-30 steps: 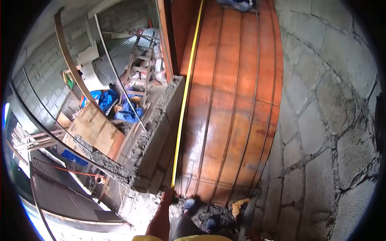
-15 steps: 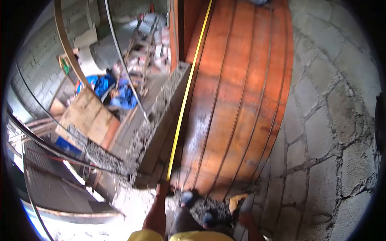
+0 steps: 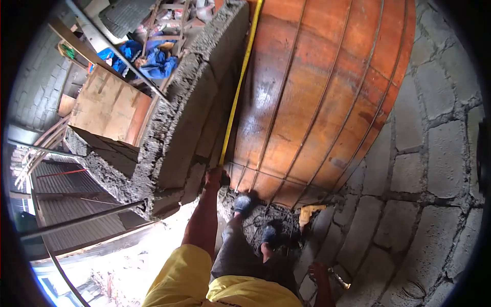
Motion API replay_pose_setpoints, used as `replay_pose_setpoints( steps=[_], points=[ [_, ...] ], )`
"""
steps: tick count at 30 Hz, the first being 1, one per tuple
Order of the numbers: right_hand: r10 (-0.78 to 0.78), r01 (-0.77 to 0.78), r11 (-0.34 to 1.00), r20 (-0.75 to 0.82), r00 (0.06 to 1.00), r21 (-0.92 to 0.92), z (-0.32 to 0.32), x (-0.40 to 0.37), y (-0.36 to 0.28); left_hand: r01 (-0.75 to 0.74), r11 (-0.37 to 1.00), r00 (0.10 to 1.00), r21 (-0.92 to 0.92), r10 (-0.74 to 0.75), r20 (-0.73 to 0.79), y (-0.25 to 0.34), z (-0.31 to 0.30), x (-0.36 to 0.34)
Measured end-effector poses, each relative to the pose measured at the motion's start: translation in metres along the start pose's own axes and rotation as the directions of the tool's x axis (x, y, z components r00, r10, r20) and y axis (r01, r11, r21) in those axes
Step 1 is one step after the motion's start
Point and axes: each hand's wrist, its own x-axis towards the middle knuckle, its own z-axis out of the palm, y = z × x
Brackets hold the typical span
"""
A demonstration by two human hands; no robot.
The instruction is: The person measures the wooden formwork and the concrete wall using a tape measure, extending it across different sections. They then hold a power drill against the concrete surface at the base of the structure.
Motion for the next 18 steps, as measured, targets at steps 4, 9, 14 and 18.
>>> replay_pose_setpoints(
  steps=[4, 9, 14, 18],
  points=[
    [0.015, -0.009, 0.998, -0.106, 0.994, 0.058, 0.037, -0.025, -0.009, -0.159, 0.985, 0.983, 0.063, 0.152, 0.101, -0.027, 0.000, 0.066],
    [0.063, -0.095, 0.985, -0.211, 0.975, -0.144, 0.069, -0.016, -0.022, 0.062, 0.996, 0.994, 0.065, -0.067, 0.081, -0.047, -0.010, 0.125],
    [0.064, -0.105, 0.981, -0.241, 0.968, -0.163, 0.075, -0.003, -0.020, 0.099, 0.995, 0.990, -0.019, -0.097, 0.098, -0.044, -0.006, 0.135],
    [0.054, -0.099, 0.977, -0.234, 0.971, -0.186, 0.094, -0.017, -0.055, 0.060, 0.998, 0.997, -0.002, -0.060, 0.043, -0.022, 0.014, 0.130]
  ],
)
